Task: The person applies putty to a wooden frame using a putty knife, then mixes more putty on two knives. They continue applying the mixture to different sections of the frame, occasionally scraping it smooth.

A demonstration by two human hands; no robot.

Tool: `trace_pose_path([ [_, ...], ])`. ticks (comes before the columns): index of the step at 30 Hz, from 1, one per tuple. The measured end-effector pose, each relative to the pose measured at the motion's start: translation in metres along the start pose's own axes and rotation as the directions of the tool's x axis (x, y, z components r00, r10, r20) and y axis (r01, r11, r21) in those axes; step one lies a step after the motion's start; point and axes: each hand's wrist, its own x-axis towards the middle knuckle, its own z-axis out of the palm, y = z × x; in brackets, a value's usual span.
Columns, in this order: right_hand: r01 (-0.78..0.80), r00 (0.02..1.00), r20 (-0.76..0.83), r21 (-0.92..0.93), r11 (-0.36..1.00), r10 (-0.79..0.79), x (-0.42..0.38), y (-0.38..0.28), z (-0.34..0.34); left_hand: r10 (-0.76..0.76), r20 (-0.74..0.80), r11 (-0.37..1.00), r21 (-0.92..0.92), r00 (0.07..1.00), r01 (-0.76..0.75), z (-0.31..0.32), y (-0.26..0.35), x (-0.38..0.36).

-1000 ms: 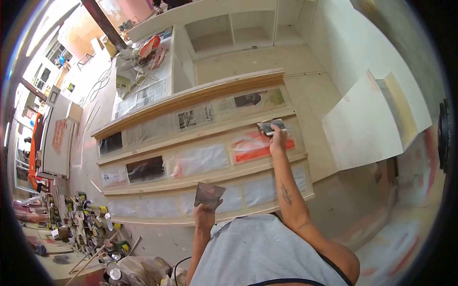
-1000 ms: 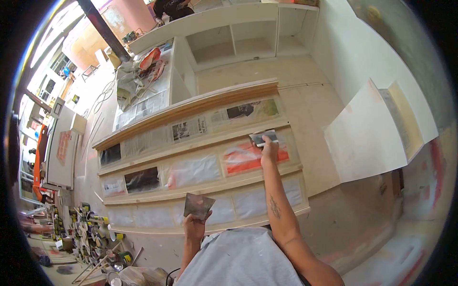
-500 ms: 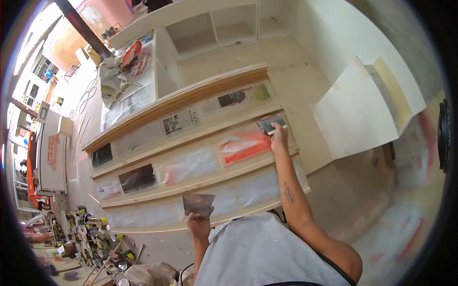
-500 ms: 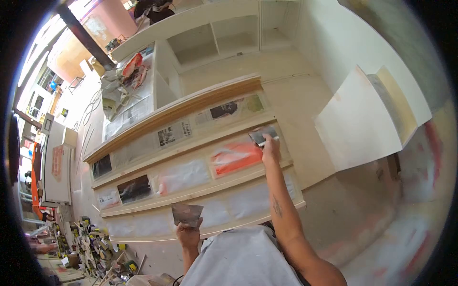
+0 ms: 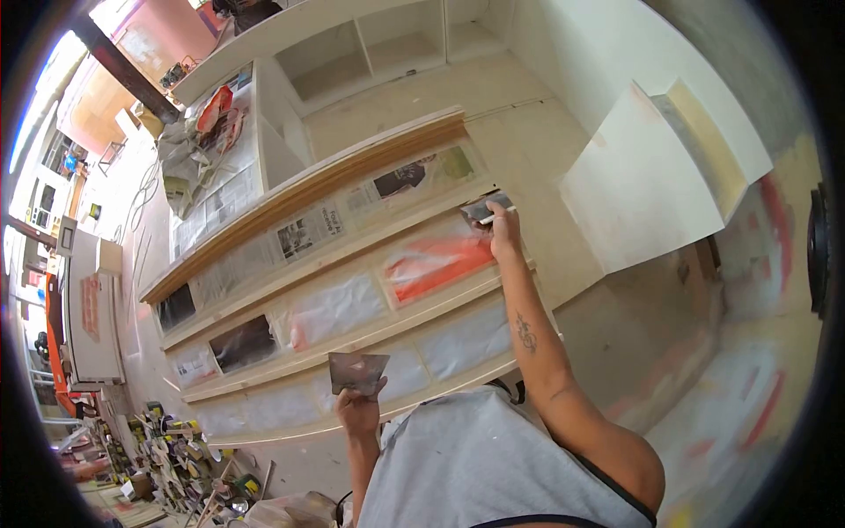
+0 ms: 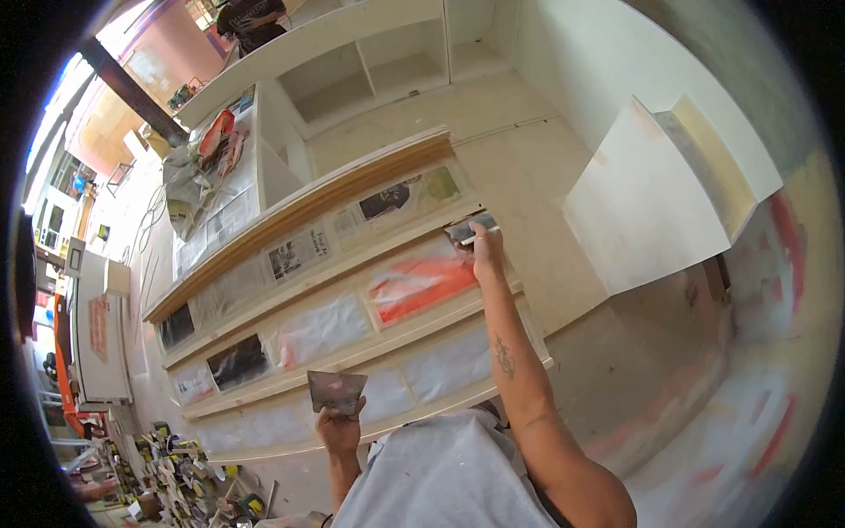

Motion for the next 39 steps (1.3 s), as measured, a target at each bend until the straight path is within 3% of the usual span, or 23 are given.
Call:
trace_pose_path([
  [2, 0.087, 0.995, 0.04, 0.033, 0.996, -0.089, -0.01, -0.009, 0.003, -0.006, 0.005, 1.0, -0.002, 1.0, 0.006, 0.0, 0.0, 0.002],
  [6, 0.063, 0.998, 0.008, 0.025, 0.998, -0.064, 0.002, 0.003, -0.016, 0.008, -0.034, 1.0, -0.024, 0.999, -0.008, 0.001, 0.0, -0.002],
  [8, 0.142, 0.99, -0.017, -0.042, 0.989, -0.143, 0.025, 0.014, -0.022, -0.01, -0.043, 0.999, -0.037, 0.999, 0.008, -0.003, -0.001, 0.0],
  [11, 0.189, 0.982, 0.004, 0.026, 0.982, -0.189, 0.031, 0.014, -0.018, -0.013, -0.002, 1.0, 0.003, 1.0, 0.013, -0.006, -0.001, 0.002],
  [14, 0.141, 0.99, 0.004, 0.034, 0.989, -0.141, 0.002, -0.006, -0.02, -0.015, -0.036, 1.0, -0.021, 0.999, 0.014, -0.003, -0.004, 0.002],
  [22, 0.111, 0.991, -0.081, 0.042, 0.993, -0.107, 0.023, -0.009, -0.014, -0.001, -0.003, 0.999, 0.045, 1.0, 0.001, -0.004, -0.007, 0.004],
  [24, 0.14, 0.99, 0.0, 0.051, 0.989, -0.14, 0.024, -0.011, -0.014, -0.007, -0.014, 0.999, 0.032, 1.0, 0.008, -0.005, -0.008, 0.004],
  [31, 0.158, 0.987, -0.011, 0.041, 0.987, -0.158, 0.023, -0.001, -0.028, -0.022, -0.033, 0.999, -0.03, 0.999, 0.021, -0.009, -0.006, 0.003],
  [35, 0.113, 0.993, -0.022, 0.034, 0.993, -0.112, 0.02, -0.018, -0.012, -0.016, 0.016, 0.999, 0.044, 1.0, 0.015, -0.002, -0.007, 0.004],
  [39, 0.158, 0.986, 0.034, 0.076, 0.984, -0.161, 0.017, -0.024, -0.015, -0.102, 0.04, 0.995, -0.014, 0.994, 0.103, 0.014, -0.008, 0.009],
])
